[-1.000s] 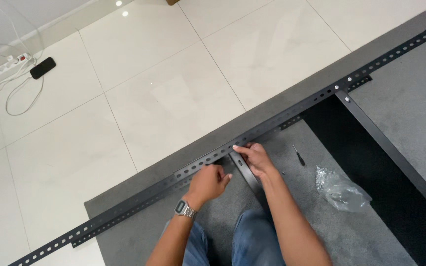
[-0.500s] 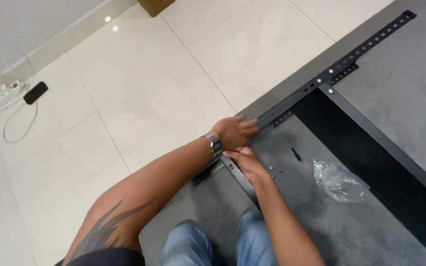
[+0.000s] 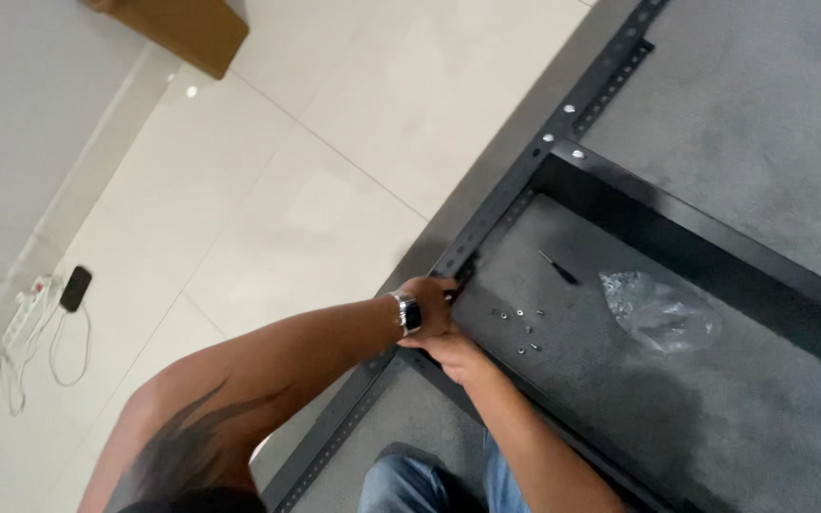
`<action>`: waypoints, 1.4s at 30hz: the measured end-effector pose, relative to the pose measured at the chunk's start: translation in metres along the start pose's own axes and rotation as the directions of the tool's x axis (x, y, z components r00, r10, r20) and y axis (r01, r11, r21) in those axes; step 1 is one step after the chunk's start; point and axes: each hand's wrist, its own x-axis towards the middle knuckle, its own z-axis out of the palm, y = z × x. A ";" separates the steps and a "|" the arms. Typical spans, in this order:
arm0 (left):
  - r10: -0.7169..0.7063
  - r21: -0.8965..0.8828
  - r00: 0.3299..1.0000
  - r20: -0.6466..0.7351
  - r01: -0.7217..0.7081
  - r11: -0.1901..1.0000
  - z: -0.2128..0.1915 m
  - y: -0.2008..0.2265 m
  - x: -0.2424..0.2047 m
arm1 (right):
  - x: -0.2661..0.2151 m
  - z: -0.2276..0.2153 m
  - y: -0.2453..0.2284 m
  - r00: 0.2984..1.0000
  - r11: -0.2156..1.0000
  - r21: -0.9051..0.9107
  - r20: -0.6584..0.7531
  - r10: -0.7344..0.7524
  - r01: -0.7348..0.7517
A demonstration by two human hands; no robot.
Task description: The person assembles a metal shelving unit by positioning brackets and inserting screws into pre-drilled holes in the frame.
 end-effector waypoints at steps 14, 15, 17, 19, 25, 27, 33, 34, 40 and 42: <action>0.101 -0.386 0.970 0.220 -0.009 0.922 -0.079 0.019 -0.054 | 0.038 -0.047 0.046 0.803 0.994 0.092 0.596 -0.011 -0.055; 0.106 -0.391 0.970 0.220 -0.012 0.920 -0.064 0.028 -0.046 | 0.035 -0.070 0.023 0.801 0.994 0.093 0.598 -0.007 -0.061; -0.054 -0.552 0.989 0.141 0.124 0.825 -0.034 0.045 -0.034 | 0.031 -0.113 -0.023 0.862 0.985 -0.087 0.478 0.171 -0.147; -0.056 -0.568 0.987 0.148 0.131 0.812 -0.015 0.053 -0.011 | 0.109 -0.174 0.078 0.996 0.907 -0.421 0.083 0.042 -0.002; -0.092 -0.536 0.982 0.166 0.168 0.827 -0.031 0.055 -0.013 | 0.178 -0.243 0.143 0.935 0.467 -0.884 -0.165 -0.314 0.001; -0.146 -0.526 0.976 0.163 0.211 0.824 -0.034 0.052 -0.015 | 0.165 -0.238 0.120 0.947 0.447 -0.894 -0.115 -0.301 0.033; -0.288 -0.537 0.943 0.166 0.331 0.776 -0.010 0.059 0.020 | 0.139 -0.229 0.102 0.886 0.290 -0.939 0.032 -0.462 0.185; -0.275 -0.545 0.939 0.206 0.344 0.765 -0.011 0.060 0.024 | 0.129 -0.224 0.095 0.853 0.357 -0.903 0.019 -0.522 0.239; -0.183 -0.571 0.905 0.384 0.388 0.723 -0.026 0.020 0.063 | -0.049 -0.130 0.022 0.566 0.351 -0.641 0.160 -0.809 0.683; -0.154 -0.575 0.893 0.424 0.397 0.716 -0.035 0.010 0.063 | -0.083 -0.100 0.018 0.467 0.174 -0.635 0.328 -0.821 0.752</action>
